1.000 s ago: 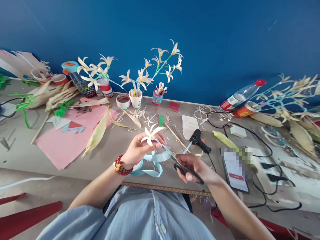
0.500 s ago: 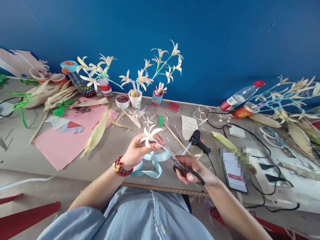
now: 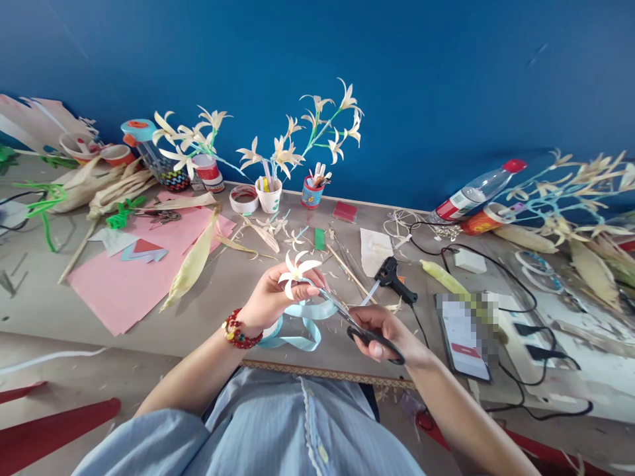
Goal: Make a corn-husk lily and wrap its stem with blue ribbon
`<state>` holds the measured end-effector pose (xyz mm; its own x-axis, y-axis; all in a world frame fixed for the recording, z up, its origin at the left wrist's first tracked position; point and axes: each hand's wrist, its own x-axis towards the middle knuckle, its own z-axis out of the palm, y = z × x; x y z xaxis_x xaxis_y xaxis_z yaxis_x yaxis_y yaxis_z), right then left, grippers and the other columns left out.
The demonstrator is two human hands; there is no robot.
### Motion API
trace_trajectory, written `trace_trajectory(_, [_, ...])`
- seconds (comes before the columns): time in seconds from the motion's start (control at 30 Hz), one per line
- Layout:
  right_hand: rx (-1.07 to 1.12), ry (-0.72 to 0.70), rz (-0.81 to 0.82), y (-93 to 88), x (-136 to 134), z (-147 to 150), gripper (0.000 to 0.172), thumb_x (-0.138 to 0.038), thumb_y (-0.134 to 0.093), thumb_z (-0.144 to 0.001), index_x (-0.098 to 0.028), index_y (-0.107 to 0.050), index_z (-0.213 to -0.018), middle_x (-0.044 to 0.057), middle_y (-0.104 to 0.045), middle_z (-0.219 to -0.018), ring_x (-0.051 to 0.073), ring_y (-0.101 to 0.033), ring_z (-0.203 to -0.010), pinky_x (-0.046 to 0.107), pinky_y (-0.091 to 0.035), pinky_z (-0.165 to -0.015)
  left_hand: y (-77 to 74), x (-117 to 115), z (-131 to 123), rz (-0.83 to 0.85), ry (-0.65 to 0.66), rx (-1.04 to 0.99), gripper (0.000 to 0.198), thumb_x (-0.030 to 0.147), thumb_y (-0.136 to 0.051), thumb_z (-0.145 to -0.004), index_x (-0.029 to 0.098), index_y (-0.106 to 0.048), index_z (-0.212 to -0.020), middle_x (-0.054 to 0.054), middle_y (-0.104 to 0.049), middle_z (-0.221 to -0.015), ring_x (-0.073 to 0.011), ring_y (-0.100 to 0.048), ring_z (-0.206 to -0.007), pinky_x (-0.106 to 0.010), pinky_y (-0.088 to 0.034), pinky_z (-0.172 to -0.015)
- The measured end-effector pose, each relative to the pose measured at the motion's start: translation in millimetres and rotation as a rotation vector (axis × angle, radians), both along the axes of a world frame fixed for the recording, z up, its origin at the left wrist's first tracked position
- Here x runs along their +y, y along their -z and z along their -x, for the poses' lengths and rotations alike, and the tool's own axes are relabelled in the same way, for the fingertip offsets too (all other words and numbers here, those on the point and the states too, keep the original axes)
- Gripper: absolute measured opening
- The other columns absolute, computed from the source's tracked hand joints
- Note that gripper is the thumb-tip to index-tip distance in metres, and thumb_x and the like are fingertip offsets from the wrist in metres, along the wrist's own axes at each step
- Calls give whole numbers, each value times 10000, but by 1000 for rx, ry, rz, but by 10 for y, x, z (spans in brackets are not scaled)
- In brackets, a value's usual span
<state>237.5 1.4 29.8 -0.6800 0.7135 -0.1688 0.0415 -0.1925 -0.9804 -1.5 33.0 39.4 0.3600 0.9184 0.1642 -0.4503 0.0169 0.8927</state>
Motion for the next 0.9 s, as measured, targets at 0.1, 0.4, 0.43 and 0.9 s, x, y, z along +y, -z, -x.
trace_trajectory(0.1, [-17, 27, -17, 3, -4, -8, 601, -729, -714, -666, -189, -452, -623, -74, -406, -493, 55, -289, -430, 226, -147, -432, -5, -6, -1, 18, -18, 13, 117, 268, -790, -753, 166, -738, -776, -65, -715, -813, -191, -648, -773, -316, -511, -720])
trace_trajectory(0.4, [-29, 61, -27, 105, -2, -62, 595, -665, -774, -649, -204, -399, -623, -82, -378, -511, 53, -279, -445, 216, -153, -431, 30, -27, -4, 27, -76, -15, 112, 259, -781, -758, 195, -737, -839, -47, -714, -826, -196, -663, -790, -343, -517, -773])
trace_trajectory(0.43, [-29, 56, -9, 114, -3, -71, 591, -656, -780, -648, -204, -400, -627, -83, -388, -503, 50, -285, -435, 210, -159, -424, 26, -30, 1, 15, -79, -21, 103, 255, -770, -770, 199, -737, -850, -44, -714, -827, -194, -662, -795, -345, -514, -781])
trace_trajectory(0.9, [-17, 33, 41, 63, -23, -65, 584, -670, -777, -641, -196, -436, -646, -65, -462, -472, 53, -323, -413, 204, -183, -405, -20, -44, -1, -2, -100, 75, 93, 268, -763, -778, 181, -750, -810, -62, -720, -810, -194, -651, -764, -321, -505, -733])
